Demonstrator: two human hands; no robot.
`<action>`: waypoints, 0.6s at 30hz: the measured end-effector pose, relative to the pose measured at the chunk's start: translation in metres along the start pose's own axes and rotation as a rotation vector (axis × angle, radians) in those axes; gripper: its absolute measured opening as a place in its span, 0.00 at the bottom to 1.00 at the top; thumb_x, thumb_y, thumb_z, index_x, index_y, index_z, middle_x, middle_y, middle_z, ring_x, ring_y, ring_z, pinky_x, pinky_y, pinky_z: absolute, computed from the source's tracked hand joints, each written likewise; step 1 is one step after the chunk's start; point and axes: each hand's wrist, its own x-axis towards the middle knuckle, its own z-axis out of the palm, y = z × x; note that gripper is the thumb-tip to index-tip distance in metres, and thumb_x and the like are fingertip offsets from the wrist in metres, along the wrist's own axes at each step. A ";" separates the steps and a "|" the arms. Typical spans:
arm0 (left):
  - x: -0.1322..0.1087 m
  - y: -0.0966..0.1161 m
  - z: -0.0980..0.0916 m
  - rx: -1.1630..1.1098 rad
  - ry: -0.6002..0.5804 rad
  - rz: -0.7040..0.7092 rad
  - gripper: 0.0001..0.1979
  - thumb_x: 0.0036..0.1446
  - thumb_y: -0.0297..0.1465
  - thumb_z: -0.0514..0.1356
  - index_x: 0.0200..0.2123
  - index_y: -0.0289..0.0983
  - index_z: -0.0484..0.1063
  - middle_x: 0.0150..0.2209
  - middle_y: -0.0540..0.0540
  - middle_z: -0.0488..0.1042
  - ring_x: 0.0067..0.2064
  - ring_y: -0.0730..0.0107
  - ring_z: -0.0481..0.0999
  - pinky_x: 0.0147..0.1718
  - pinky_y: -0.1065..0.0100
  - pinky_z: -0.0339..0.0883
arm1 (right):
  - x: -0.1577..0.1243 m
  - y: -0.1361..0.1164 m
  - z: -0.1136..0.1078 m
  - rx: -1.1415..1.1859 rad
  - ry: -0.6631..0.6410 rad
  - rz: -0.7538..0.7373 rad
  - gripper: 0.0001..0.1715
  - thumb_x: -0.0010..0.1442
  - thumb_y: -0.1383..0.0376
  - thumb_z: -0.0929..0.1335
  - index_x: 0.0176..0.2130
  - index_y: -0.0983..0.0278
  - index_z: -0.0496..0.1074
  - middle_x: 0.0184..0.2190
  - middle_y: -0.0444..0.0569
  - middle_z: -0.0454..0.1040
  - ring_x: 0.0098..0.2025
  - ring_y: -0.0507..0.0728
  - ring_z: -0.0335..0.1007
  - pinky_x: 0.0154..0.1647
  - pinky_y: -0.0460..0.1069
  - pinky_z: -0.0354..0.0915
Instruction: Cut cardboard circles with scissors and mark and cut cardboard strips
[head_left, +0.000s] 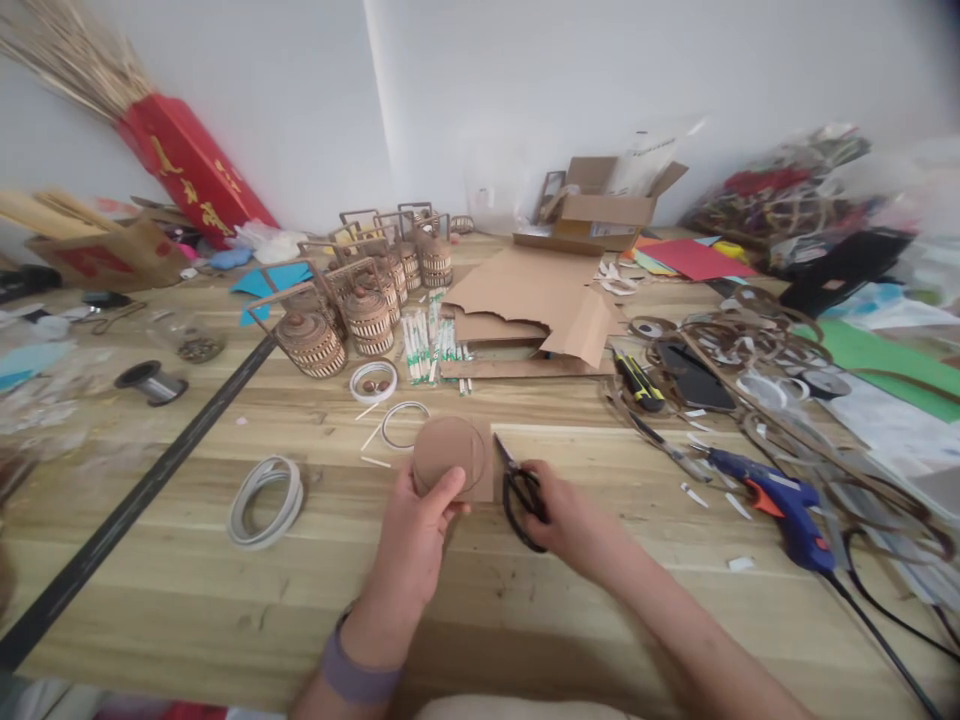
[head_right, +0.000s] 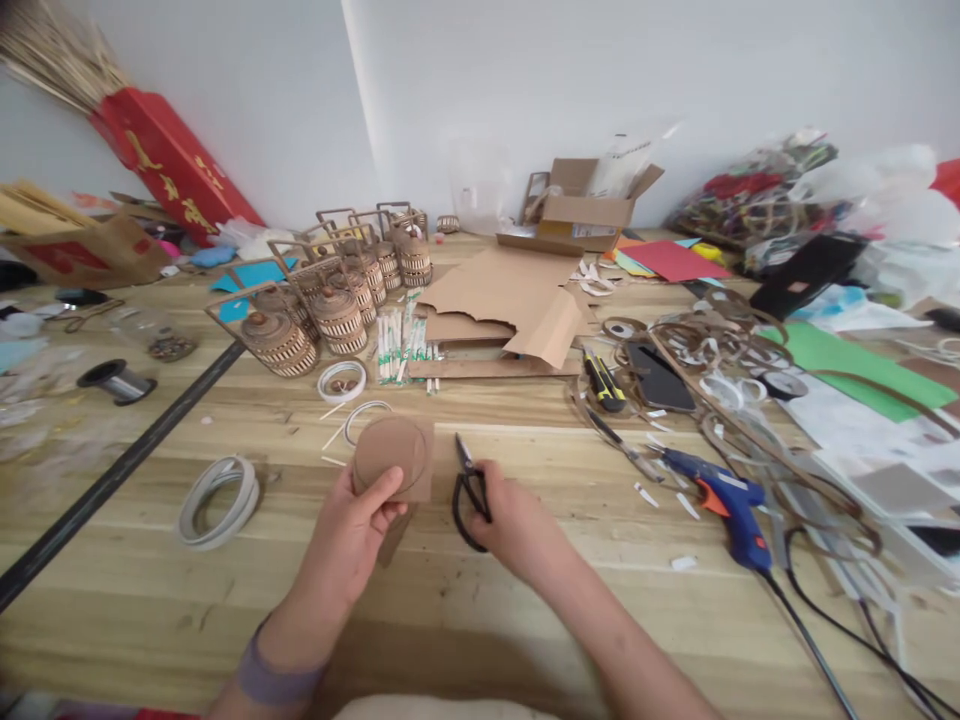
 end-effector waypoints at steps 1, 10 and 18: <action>-0.001 -0.001 0.002 -0.024 -0.008 -0.026 0.28 0.31 0.32 0.78 0.38 0.36 0.73 0.33 0.50 0.81 0.31 0.73 0.78 0.26 0.75 0.71 | -0.002 0.010 -0.001 0.126 0.040 -0.022 0.31 0.59 0.72 0.66 0.60 0.67 0.59 0.35 0.50 0.77 0.35 0.58 0.76 0.35 0.49 0.65; -0.009 -0.022 0.025 -0.034 -0.152 -0.192 0.24 0.33 0.35 0.79 0.36 0.34 0.80 0.37 0.44 0.83 0.36 0.64 0.80 0.31 0.69 0.73 | -0.016 0.008 -0.011 1.062 0.196 -0.172 0.36 0.49 0.49 0.77 0.50 0.56 0.61 0.29 0.40 0.67 0.32 0.55 0.66 0.32 0.49 0.64; -0.004 -0.031 0.029 0.061 -0.234 -0.271 0.24 0.35 0.36 0.78 0.39 0.37 0.82 0.37 0.45 0.84 0.36 0.67 0.78 0.31 0.71 0.66 | -0.005 0.008 -0.005 1.183 0.221 -0.097 0.30 0.46 0.51 0.78 0.40 0.57 0.63 0.26 0.37 0.63 0.26 0.51 0.57 0.27 0.46 0.58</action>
